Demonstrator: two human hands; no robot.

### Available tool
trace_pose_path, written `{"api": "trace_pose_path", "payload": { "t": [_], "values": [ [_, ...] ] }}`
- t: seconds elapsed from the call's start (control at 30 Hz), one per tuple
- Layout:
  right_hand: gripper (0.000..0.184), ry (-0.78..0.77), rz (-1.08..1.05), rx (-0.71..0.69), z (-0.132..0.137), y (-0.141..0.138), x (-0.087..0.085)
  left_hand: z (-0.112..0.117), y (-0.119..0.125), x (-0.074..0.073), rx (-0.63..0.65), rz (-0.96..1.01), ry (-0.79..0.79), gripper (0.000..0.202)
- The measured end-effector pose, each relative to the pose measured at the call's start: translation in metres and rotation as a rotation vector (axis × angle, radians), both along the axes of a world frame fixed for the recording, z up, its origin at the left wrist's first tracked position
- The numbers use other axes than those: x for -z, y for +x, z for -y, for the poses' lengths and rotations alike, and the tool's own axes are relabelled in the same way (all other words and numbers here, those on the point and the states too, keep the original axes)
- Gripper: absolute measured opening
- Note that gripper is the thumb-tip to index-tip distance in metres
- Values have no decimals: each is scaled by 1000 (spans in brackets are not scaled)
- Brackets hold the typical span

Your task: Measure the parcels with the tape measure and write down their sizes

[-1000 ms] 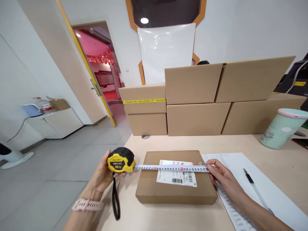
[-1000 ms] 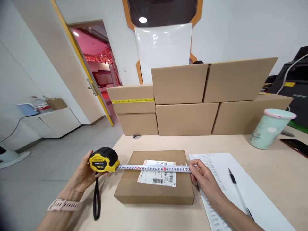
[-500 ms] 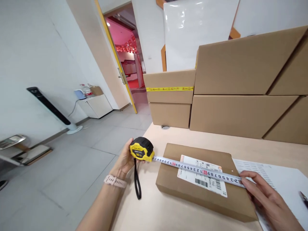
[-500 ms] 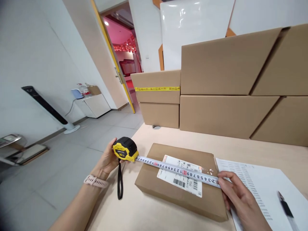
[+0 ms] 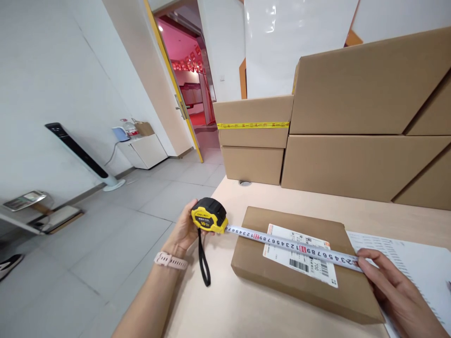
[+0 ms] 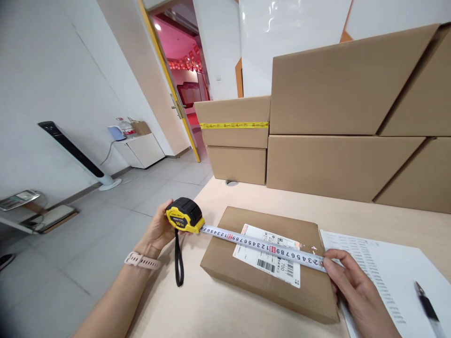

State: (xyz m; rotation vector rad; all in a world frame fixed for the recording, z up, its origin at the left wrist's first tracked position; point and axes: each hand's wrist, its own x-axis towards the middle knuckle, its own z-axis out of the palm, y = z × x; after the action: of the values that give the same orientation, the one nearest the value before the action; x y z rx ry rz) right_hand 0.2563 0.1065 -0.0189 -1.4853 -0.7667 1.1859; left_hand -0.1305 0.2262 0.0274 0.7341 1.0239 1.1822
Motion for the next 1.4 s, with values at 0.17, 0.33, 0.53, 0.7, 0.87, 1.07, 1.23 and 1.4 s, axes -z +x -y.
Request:
{"api": "trace_pose_path", "payload": {
  "t": [0.17, 0.33, 0.53, 0.7, 0.87, 1.07, 1.23, 1.4],
  "values": [
    [37, -29, -77, -35, -1, -2, -4, -1, 0, -1, 1, 5, 3, 32],
    [35, -46, -95, -74, -1, -1, -9, -1, 1, 0, -1, -1, 9, 32],
    [35, -52, -96, -89, -1, 1, -6, -1, -1, 1, 21, -19, 6, 34],
    [34, -49, -92, -80, -1, 0, -9, -1, -1, 0, 16, -23, 2, 34],
    [32, -37, -81, -74, -2, -1, -8, -1, -1, 1, 6, -22, -4, 34],
    [33, -47, -90, -83, -1, 0, -6, -2, -1, 0, 5, -27, -9, 33],
    [33, -40, -83, -88, -1, 0, -7, -1, 0, -1, 17, -33, -5, 36],
    [33, -32, -99, -85, -1, 0, -6, -1, -2, 1, 22, -28, -4, 35]
  ]
}}
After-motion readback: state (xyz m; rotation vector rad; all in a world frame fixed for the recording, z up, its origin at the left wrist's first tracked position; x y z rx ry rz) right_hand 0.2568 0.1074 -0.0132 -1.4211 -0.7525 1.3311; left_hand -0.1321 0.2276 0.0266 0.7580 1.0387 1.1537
